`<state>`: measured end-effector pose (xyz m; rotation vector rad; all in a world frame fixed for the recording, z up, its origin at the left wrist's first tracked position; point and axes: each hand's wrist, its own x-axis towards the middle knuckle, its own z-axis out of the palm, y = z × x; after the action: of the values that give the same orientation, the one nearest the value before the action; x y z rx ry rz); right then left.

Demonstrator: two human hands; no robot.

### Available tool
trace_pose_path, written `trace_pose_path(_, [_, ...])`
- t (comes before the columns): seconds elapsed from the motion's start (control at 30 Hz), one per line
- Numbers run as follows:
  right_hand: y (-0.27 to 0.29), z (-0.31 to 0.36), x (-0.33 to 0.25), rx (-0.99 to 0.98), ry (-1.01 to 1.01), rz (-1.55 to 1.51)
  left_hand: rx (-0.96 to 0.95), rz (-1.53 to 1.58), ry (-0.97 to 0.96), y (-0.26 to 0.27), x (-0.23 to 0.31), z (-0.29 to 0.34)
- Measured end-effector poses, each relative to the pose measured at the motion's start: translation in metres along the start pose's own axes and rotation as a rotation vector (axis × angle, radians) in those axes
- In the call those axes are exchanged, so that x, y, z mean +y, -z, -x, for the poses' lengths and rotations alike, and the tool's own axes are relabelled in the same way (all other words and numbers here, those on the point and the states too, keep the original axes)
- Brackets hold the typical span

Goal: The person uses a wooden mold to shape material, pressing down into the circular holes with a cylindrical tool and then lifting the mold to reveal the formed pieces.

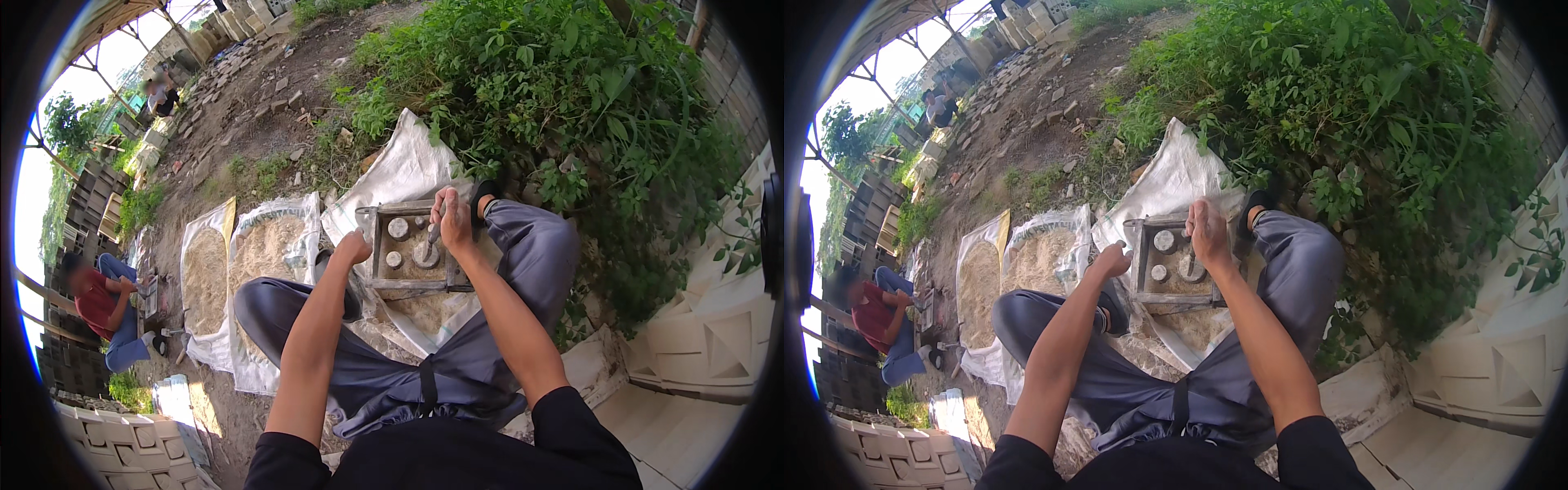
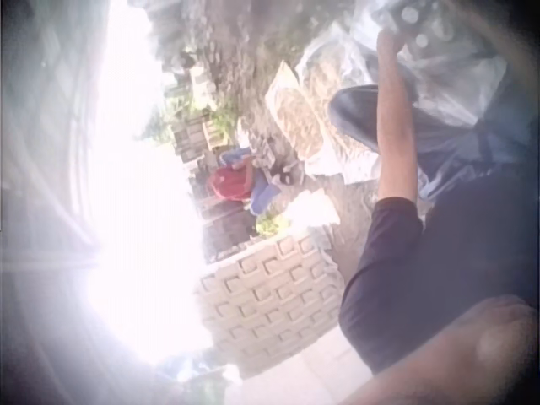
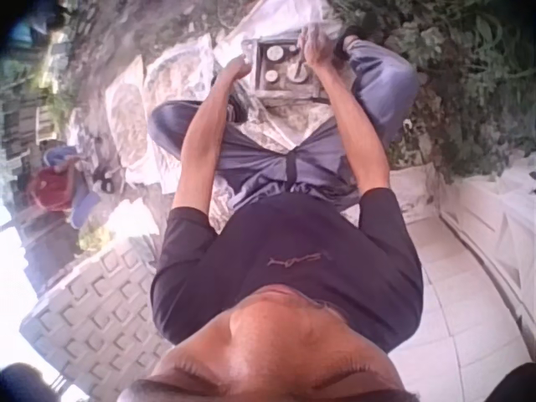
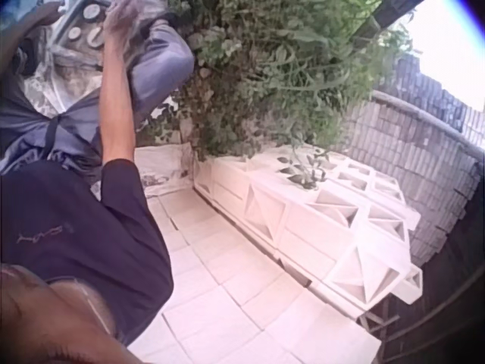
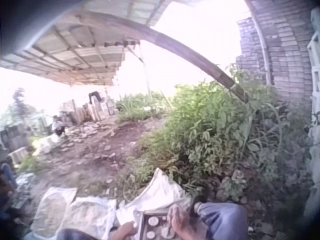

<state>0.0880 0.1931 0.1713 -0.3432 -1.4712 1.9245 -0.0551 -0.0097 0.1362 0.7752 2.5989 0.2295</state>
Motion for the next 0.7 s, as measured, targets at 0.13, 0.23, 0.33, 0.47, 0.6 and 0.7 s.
trace_pose_path(0.13, [0.001, 0.008, 0.017, -0.155, 0.056, 0.658, 0.029, 0.072, 0.056, -0.037, -0.023, -0.013])
trace_pose_path(0.23, [0.000, 0.008, 0.028, -0.051, -0.079, 0.638, -0.057, 0.162, 0.114, -0.074, -0.038, -0.024])
trace_pose_path(0.33, [0.004, 0.000, 0.018, 0.170, -0.063, 0.868, -0.157, 0.283, 0.257, -0.100, -0.052, -0.034])
trace_pose_path(0.47, [0.033, -0.004, 0.067, 0.337, -0.119, 1.058, -0.146, 0.444, 0.189, -0.156, -0.093, -0.052])
trace_pose_path(0.6, [0.072, 0.020, 0.104, 0.200, -0.435, 1.135, 0.162, 0.885, 0.154, -0.194, -0.081, -0.052])
trace_pose_path(0.7, [0.066, 0.033, 0.103, 0.048, -0.508, 1.122, 0.019, 0.837, 0.281, -0.192, -0.088, -0.057])
